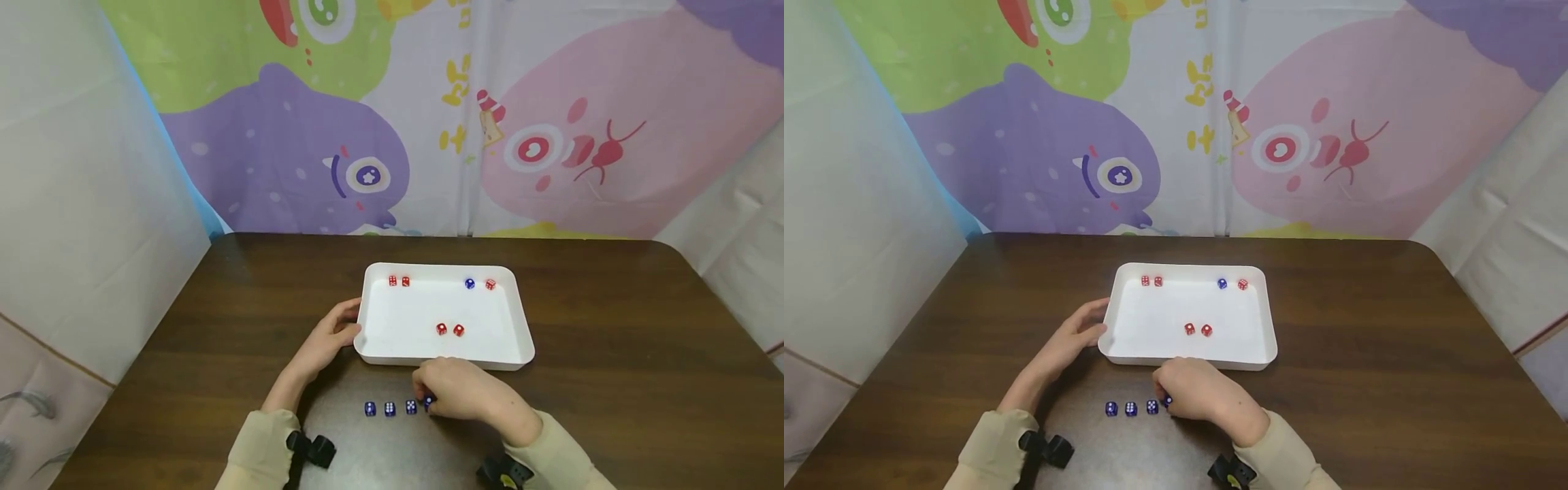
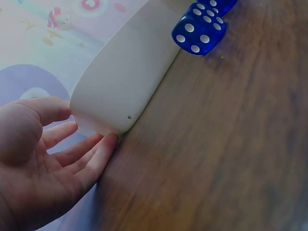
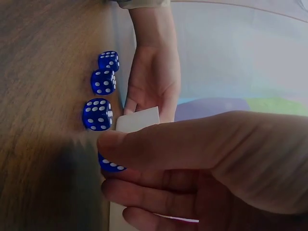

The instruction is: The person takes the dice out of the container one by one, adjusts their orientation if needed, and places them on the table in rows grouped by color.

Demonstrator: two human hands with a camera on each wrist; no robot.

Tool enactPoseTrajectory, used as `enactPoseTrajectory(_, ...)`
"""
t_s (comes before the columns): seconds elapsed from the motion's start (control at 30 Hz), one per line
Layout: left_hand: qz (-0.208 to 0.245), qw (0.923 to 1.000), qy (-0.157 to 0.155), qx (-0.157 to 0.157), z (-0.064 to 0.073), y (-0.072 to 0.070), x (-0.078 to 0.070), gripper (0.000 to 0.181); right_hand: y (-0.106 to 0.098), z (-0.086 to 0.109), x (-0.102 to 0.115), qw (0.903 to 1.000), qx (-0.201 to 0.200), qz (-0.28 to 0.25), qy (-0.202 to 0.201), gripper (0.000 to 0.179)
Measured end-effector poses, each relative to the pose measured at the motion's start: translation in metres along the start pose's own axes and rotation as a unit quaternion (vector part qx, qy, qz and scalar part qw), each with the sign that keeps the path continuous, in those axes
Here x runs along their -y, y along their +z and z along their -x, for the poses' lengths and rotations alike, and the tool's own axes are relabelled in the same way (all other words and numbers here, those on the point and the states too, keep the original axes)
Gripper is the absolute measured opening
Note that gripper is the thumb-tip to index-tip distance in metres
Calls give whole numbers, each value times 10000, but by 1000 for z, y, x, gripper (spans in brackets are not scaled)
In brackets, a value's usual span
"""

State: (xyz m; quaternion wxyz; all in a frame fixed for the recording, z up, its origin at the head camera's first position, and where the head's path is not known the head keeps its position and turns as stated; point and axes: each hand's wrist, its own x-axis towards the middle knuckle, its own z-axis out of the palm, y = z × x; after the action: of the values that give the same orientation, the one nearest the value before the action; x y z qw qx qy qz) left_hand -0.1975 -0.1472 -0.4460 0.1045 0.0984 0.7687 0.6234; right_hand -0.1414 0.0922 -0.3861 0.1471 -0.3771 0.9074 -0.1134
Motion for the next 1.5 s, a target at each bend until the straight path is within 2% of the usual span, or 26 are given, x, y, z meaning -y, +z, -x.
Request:
enactPoseTrajectory(0.47,-3,10000,32,-5,1,-3,1,49,5,-3,-1,9998,-20,204,-71,19)
enactPoseTrajectory(0.8,-3,10000,32,-17,-1,-5,0,48,1,-2,2,9997,11,225,-49,18)
enactPoseTrajectory(1.03,4,10000,16,4,-1,-4,-1,48,-6,1,1,9998,55,-98,156,15)
enactPoseTrajectory(1.23,4,10000,-35,12,-2,-1,-2,48,-17,6,-10,9992,-272,-208,194,12)
enactPoseTrajectory(1.37,33,10000,-35,27,-2,0,-1,48,-25,9,-22,9981,-575,-59,220,15)
enactPoseTrajectory(1.5,30,10000,-27,49,-3,-1,-1,48,-34,11,-32,9970,-691,-21,357,15)
